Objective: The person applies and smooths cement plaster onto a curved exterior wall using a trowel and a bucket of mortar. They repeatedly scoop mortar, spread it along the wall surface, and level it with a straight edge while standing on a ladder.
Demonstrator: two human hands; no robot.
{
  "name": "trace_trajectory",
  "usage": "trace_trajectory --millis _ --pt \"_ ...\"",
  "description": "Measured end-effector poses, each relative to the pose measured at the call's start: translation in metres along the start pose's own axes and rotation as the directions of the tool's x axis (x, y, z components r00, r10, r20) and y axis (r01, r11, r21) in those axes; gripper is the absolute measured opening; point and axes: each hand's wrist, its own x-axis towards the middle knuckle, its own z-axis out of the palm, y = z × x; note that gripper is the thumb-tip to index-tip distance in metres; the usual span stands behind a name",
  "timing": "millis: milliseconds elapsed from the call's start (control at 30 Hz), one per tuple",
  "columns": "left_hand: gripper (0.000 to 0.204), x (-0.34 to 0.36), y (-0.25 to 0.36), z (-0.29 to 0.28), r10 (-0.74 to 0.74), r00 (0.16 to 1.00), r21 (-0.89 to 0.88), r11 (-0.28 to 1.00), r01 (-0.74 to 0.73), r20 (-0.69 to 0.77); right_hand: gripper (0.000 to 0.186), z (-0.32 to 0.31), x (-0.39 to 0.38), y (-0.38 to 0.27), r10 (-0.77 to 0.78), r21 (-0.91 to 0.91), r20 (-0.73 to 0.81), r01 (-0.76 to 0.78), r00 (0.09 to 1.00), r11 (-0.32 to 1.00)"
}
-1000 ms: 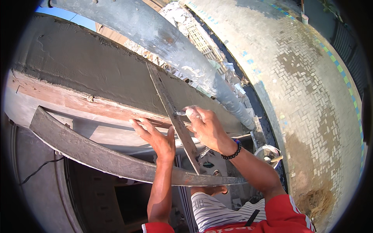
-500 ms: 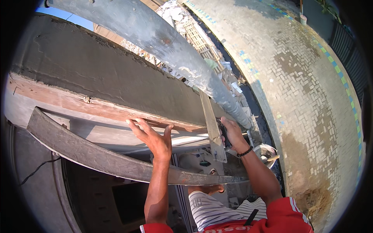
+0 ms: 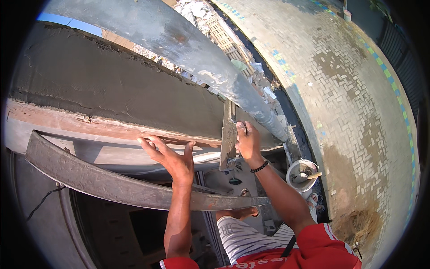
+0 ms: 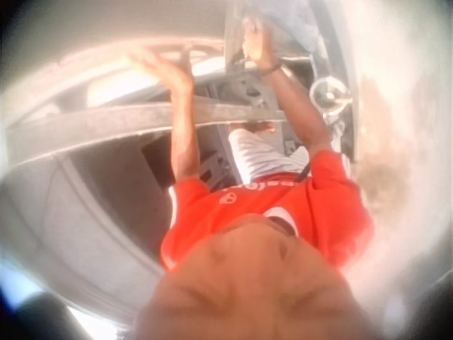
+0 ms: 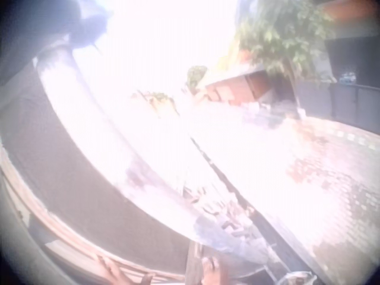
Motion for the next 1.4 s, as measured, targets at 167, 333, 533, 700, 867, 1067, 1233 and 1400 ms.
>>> trace_trajectory --millis 167,333,533,700,867,1067,1233,1400 --pt "0.126 0.001 0.004 0.007 0.006 1.0 -0.026 1.0 -0.006 0.0 0.033 -0.011 -0.059 0.038 -0.166 -0.258 0.019 0.166 0.986 0.952" --pt "0.127 0.0 0.002 0.001 -0.006 1.0 -0.006 1.0 0.006 0.003 0.033 -0.038 -0.147 0.06 -0.267 -0.309 0.18 0.313 0.947 0.898" --pt "0.127 0.0 0.006 0.007 -0.005 1.0 0.008 1.0 0.005 0.009 0.038 -0.1 -0.156 0.077 0.124 0.002 0.202 -0.127 0.972 0.992" --pt "0.127 0.002 0.003 0.004 0.005 1.0 0.04 0.999 -0.005 -0.001 0.041 -0.087 -0.103 0.06 0.327 0.299 0.25 -0.394 0.911 0.869" --pt "0.127 0.001 0.003 0.005 0.001 1.0 0.033 0.999 -0.001 0.002 0.042 -0.076 -0.088 0.033 0.326 0.179 0.323 -0.395 0.889 0.901" --pt "0.126 0.002 0.002 0.005 0.03 1.0 -0.01 1.0 -0.03 -0.001 0.037 -0.067 -0.092 -0.005 0.231 0.132 0.41 -0.308 0.882 0.942" --pt "0.125 -0.001 0.003 0.005 0.008 1.0 -0.022 1.0 -0.007 0.019 0.041 -0.071 -0.105 -0.031 0.083 0.121 0.585 -0.188 0.807 0.975" --pt "0.125 0.0 0.0 0.003 0.024 1.0 -0.028 0.999 -0.023 0.013 0.043 -0.085 -0.068 -0.012 0.167 0.258 0.485 -0.323 0.858 0.911"
